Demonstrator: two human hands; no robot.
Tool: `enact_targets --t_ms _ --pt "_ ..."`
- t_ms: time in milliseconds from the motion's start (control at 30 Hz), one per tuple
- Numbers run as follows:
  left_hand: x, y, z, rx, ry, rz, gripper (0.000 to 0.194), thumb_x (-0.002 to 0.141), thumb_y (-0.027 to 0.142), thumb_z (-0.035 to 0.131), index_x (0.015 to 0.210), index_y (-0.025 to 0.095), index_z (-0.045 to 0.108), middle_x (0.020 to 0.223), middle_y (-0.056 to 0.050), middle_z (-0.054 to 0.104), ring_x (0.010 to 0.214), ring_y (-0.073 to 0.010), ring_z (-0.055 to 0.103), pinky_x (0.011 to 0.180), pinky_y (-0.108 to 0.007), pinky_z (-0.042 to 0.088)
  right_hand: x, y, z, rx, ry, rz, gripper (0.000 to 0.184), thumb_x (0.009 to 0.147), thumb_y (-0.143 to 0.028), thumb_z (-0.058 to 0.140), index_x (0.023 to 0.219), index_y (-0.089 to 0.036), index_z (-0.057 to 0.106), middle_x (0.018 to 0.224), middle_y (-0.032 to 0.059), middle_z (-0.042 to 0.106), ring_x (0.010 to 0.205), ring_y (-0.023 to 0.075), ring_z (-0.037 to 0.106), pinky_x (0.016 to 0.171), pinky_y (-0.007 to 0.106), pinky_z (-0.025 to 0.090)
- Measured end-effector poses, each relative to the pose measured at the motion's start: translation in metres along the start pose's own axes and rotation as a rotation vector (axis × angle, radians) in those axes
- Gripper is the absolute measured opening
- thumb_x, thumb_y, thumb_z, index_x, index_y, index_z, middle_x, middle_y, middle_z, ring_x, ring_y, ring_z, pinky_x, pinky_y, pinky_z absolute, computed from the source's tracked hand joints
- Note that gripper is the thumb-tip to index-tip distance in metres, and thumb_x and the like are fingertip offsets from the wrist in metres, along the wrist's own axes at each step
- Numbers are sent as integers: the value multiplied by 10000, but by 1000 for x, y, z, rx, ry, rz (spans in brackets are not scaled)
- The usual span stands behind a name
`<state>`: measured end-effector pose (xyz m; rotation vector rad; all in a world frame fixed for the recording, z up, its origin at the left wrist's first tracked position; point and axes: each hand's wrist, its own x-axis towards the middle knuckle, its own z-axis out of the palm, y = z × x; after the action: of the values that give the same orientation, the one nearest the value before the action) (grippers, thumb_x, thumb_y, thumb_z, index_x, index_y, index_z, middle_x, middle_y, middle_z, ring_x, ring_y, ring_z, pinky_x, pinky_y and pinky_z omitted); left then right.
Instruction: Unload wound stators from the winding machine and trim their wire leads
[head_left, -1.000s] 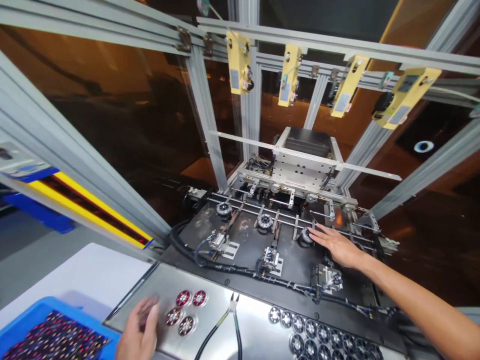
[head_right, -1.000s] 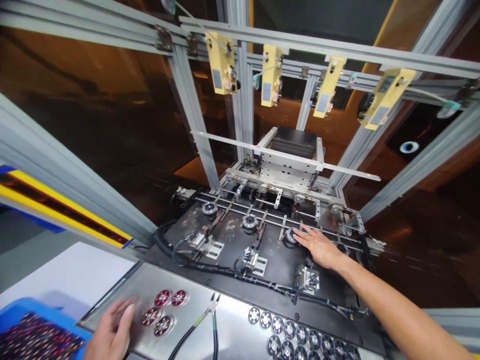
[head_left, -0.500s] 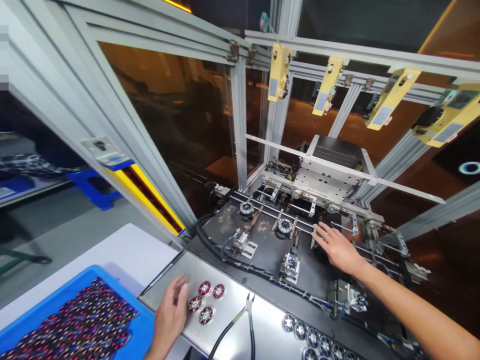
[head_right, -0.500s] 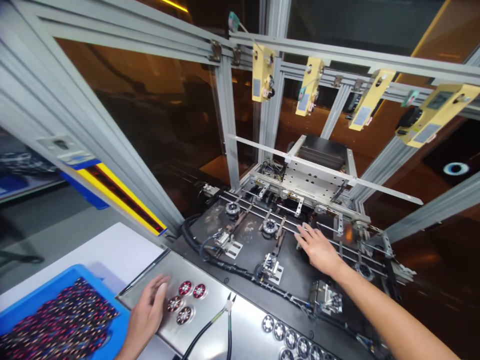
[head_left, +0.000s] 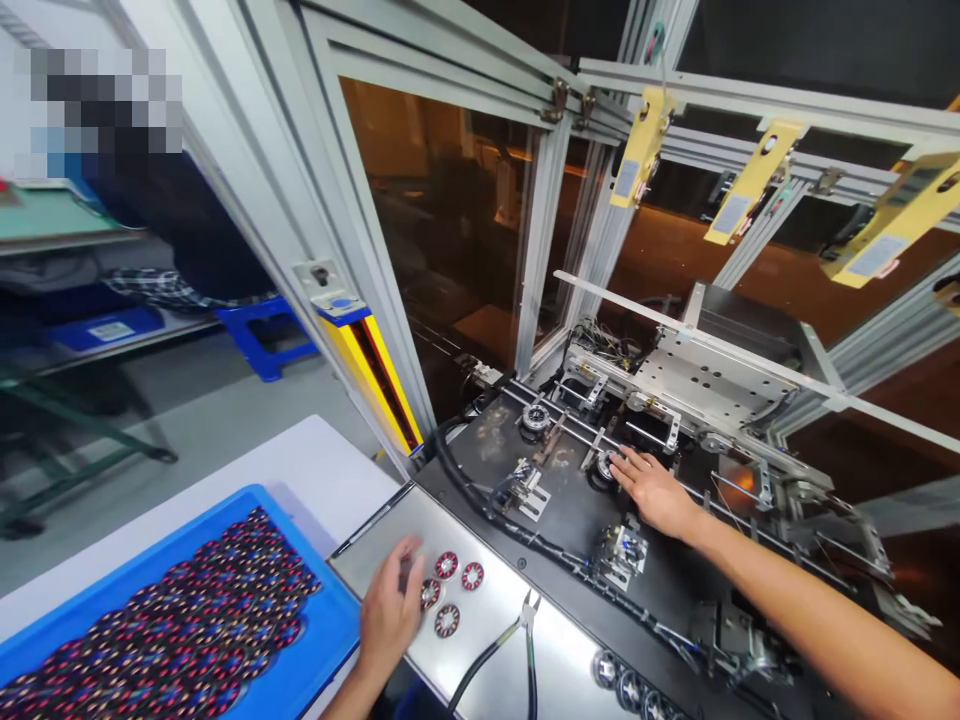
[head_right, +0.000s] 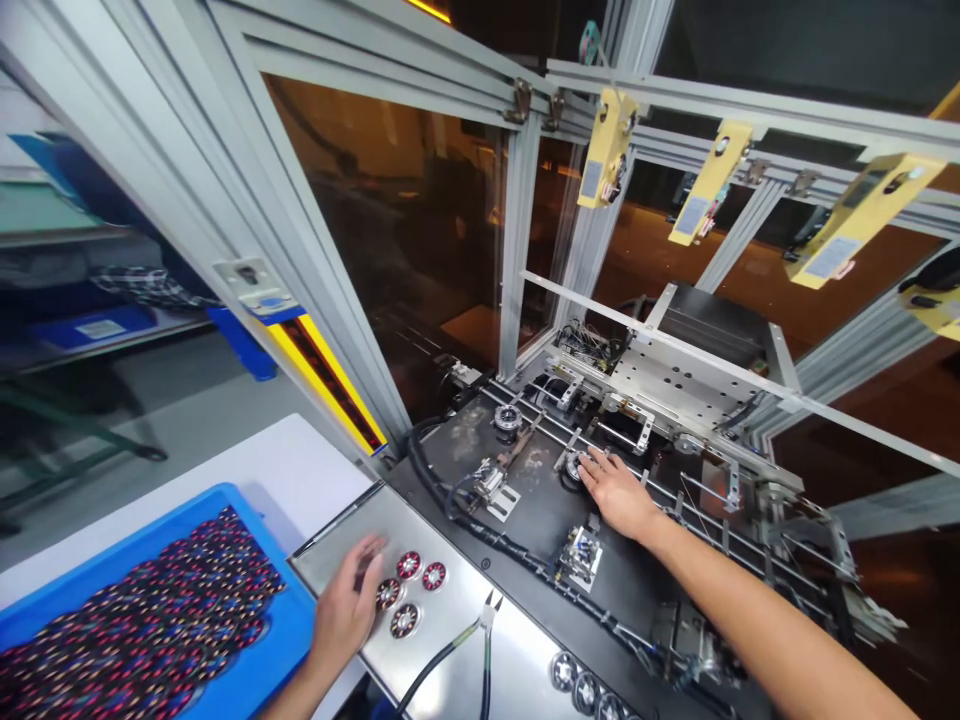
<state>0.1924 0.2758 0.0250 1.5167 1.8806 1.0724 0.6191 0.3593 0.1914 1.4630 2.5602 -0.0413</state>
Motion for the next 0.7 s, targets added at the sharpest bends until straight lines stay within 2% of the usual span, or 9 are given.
enact_targets --t_ms 100,200,300,367,533,633,700 --pt "0 1 -1 -1 0 14 471 911 514 444 1223 185 571 1204 -136 714 1121 -311 666 1007 -505 498 32 -8 -15 -11 53 -7 579 852 -85 573 1422 -88 473 1541 204 397 1478 354 248 1141 557 297" --pt "0 2 -1 5 1 24 460 919 502 445 1218 179 576 1209 -139 711 1130 -314 660 1005 -515 499 80 -20 -26 1 95 -48 627 877 -200 647 1459 -165 414 1597 142 306 1482 343 228 1149 566 294" --pt "0 2 -1 10 6 28 444 925 492 447 1218 184 578 1211 -132 711 1141 -309 656 1006 -509 501 124 -33 -26 22 112 -91 580 913 -292 641 1445 -207 426 1600 114 292 1454 343 288 1142 590 304" --pt "-1 1 -1 11 5 28 433 930 487 449 1216 190 580 1210 -127 712 1138 -304 658 1000 -502 507 144 -39 -21 35 110 -100 556 922 -331 633 1431 -212 443 1587 113 313 1434 344 323 1136 604 306" --pt "-1 0 0 5 2 28 425 933 487 455 1214 194 579 1208 -125 709 1136 -299 655 999 -497 503 162 -47 -9 54 106 -86 512 926 -385 624 1388 -205 496 1534 113 401 1401 335 379 1131 613 303" --pt "-1 2 0 6 5 37 427 929 493 456 1204 193 584 1197 -126 713 1139 -303 652 1000 -500 498 158 -51 -27 55 178 -85 494 915 -354 642 1365 -190 520 1500 119 451 1388 329 405 1115 596 341" --pt "0 3 -1 11 6 45 427 928 498 448 1187 190 593 1178 -127 721 1126 -306 660 992 -501 503 140 -57 -50 55 289 -64 535 898 -225 635 1404 -144 483 1528 162 415 1426 336 354 1127 558 348"
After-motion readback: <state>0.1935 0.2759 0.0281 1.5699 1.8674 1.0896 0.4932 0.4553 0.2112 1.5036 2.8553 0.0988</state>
